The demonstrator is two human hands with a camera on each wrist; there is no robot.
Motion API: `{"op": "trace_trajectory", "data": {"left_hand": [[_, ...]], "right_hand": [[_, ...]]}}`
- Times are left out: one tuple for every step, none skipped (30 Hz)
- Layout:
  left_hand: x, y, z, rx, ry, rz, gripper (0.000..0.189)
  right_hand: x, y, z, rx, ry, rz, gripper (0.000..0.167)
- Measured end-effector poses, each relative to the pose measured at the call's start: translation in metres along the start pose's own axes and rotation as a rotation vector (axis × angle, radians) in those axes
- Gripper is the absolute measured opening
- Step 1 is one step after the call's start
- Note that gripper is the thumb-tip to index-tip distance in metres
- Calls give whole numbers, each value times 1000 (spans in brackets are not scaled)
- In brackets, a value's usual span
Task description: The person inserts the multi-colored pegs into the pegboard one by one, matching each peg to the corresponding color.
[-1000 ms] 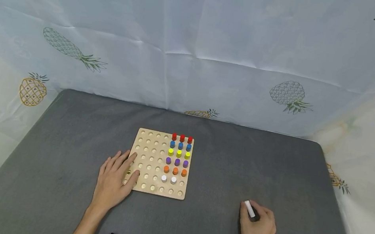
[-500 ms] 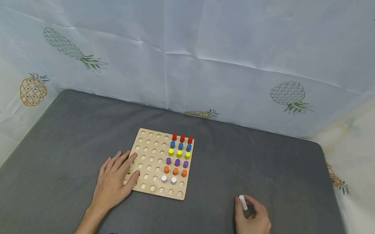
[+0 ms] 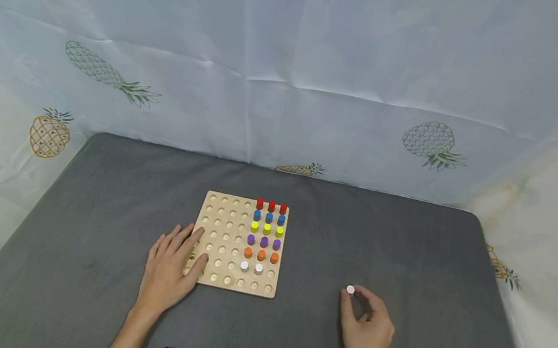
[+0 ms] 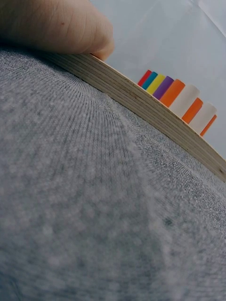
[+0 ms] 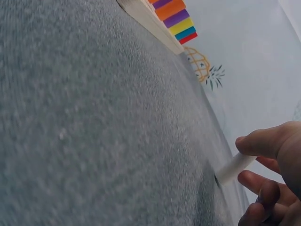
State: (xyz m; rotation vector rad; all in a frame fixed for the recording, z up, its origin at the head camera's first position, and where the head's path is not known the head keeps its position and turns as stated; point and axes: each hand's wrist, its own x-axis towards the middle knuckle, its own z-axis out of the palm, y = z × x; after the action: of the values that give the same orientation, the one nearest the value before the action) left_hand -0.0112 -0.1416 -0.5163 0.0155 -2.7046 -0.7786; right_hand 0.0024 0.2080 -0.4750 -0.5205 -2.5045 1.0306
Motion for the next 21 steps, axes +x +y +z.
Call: {"op": "trace_trajectory", "data": {"left_hand": [[0, 0, 0, 1, 0, 0, 53], [0, 0, 0, 1, 0, 0, 53], [0, 0, 0, 2, 0, 0, 53], [0, 0, 0, 2, -1, 0, 53], [0, 0, 0, 3, -1, 0, 53], [0, 0, 0, 3, 0, 0, 53], [0, 0, -1, 4, 0, 0, 53], [0, 0, -1, 4, 1, 0, 53], [0, 0, -1, 3, 2, 0, 53], [0, 0, -1, 3, 2, 0, 53], [0, 0, -1, 3, 3, 0, 53], [0, 0, -1, 4, 3, -1, 53], [0, 0, -1, 4, 3, -1, 53], [0, 0, -1, 4, 4, -1, 53], [0, 0, -1, 3, 3, -2, 53], [0, 0, -1, 3, 3, -2, 53], [0, 0, -1, 3, 4, -1, 53], [0, 0, -1, 2, 4, -1, 53], [0, 0, -1, 1, 4, 0, 53], [0, 1, -1, 1, 4, 1, 53], [0, 1, -1, 1, 4, 1, 53]], "right_hand": [[0, -1, 1, 13, -3, 2, 20], [-1, -2, 1, 22, -4, 3, 20], [-1, -3, 2, 32, -6, 4, 19], [-1, -3, 3, 44, -9, 3, 19], [-1, -4, 5, 48, -10, -2, 19], [-2, -5, 6, 53, -13, -8, 19], [-2, -7, 7, 62, -20, -14, 19], [-3, -8, 8, 67, -27, -24, 19], [-3, -10, 9, 75, -37, -34, 19], [-4, -12, 10, 82, -45, -47, 19], [-5, -14, 12, 90, -53, -56, 20], [-6, -17, 13, 95, -64, -63, 20], [-6, -19, 14, 104, -76, -65, 20], [-7, -22, 15, 106, -86, -69, 20], [-8, -24, 16, 110, -97, -71, 20], [-9, -26, 17, 117, -107, -72, 21], [-10, -28, 18, 119, -121, -71, 21], [-10, -30, 19, 120, -134, -71, 21], [-11, -31, 21, 128, -144, -73, 21], [-11, -32, 22, 133, -152, -77, 22], [-12, -33, 23, 142, -159, -80, 22]]}}
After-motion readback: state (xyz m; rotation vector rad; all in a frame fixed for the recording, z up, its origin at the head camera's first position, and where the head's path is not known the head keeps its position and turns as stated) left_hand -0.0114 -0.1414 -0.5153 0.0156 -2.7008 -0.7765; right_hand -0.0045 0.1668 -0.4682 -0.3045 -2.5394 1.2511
